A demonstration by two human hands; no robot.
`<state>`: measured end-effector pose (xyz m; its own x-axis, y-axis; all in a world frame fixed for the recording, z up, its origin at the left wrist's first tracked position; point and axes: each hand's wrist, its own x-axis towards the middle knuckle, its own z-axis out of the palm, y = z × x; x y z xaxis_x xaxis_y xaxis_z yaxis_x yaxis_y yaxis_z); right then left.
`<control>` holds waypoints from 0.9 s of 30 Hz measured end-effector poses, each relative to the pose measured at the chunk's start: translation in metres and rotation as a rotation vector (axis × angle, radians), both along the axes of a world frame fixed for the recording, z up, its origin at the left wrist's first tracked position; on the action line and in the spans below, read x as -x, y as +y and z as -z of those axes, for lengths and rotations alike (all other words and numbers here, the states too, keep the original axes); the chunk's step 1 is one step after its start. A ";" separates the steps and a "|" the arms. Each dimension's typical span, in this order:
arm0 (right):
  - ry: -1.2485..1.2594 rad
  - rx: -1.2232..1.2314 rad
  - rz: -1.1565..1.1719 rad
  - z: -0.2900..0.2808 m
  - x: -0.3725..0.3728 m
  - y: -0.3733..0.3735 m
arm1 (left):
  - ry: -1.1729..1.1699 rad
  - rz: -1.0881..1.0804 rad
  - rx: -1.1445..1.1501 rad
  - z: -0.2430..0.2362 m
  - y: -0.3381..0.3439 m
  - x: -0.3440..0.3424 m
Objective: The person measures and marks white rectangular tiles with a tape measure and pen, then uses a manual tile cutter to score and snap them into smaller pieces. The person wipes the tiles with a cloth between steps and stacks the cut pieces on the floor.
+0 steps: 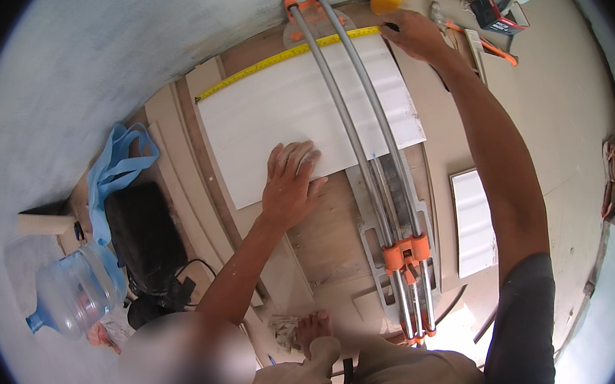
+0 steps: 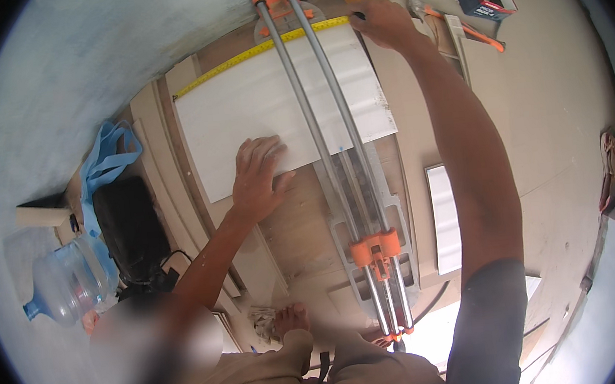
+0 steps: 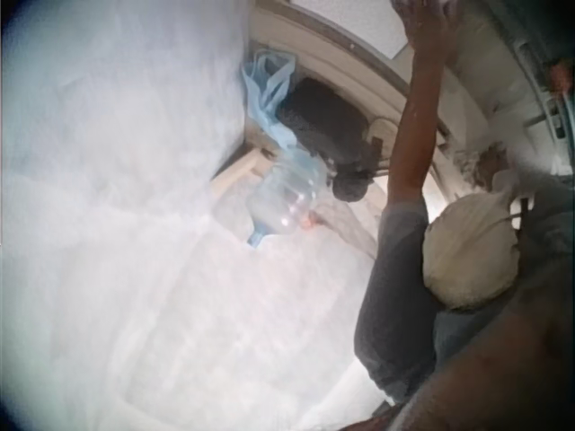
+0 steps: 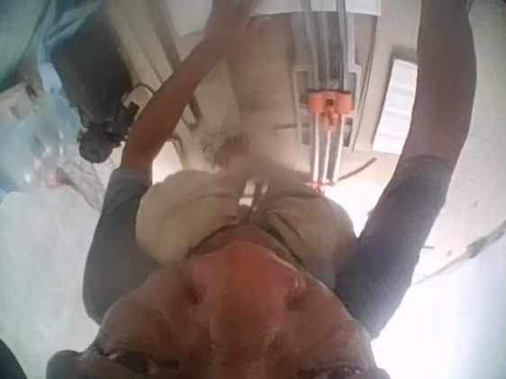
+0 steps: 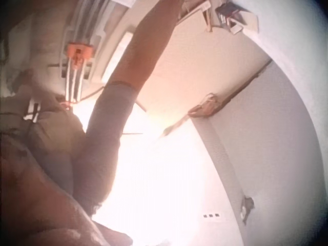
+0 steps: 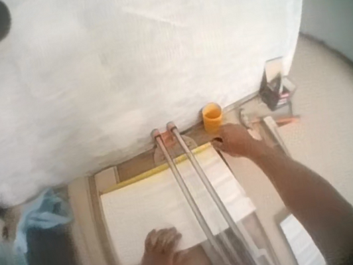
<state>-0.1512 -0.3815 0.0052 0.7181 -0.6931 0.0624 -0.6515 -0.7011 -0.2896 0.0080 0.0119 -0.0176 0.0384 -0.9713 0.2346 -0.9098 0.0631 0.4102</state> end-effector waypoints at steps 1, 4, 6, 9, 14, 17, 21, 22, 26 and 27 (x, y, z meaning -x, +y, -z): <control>-0.015 0.022 0.001 0.001 -0.001 0.000 | 0.006 0.000 0.009 0.000 0.000 -0.001; -0.057 0.076 -0.001 0.006 -0.004 0.005 | 0.019 -0.002 0.025 0.001 0.000 -0.001; -0.054 0.066 0.003 0.006 -0.003 0.006 | 0.019 -0.008 0.023 0.000 0.000 0.000; -0.074 0.096 0.032 0.007 -0.007 0.014 | 0.010 -0.005 0.021 -0.002 0.000 -0.001; -0.157 0.187 0.008 0.015 -0.005 0.015 | -0.018 0.001 0.006 -0.002 -0.001 -0.001; -0.182 0.186 -0.008 0.018 -0.003 0.013 | -0.015 -0.002 0.017 -0.002 -0.001 0.000; -0.217 0.137 -0.030 0.017 -0.004 0.012 | -0.001 -0.006 0.017 -0.001 -0.001 -0.001; -0.222 0.124 -0.034 0.018 -0.003 0.010 | 0.001 -0.003 0.018 -0.001 -0.001 -0.001; -0.198 0.140 -0.047 0.020 0.003 0.007 | 0.000 0.006 0.025 0.000 -0.002 0.000; -0.202 0.114 -0.053 0.020 0.004 0.006 | -0.001 0.006 0.027 0.000 -0.002 0.000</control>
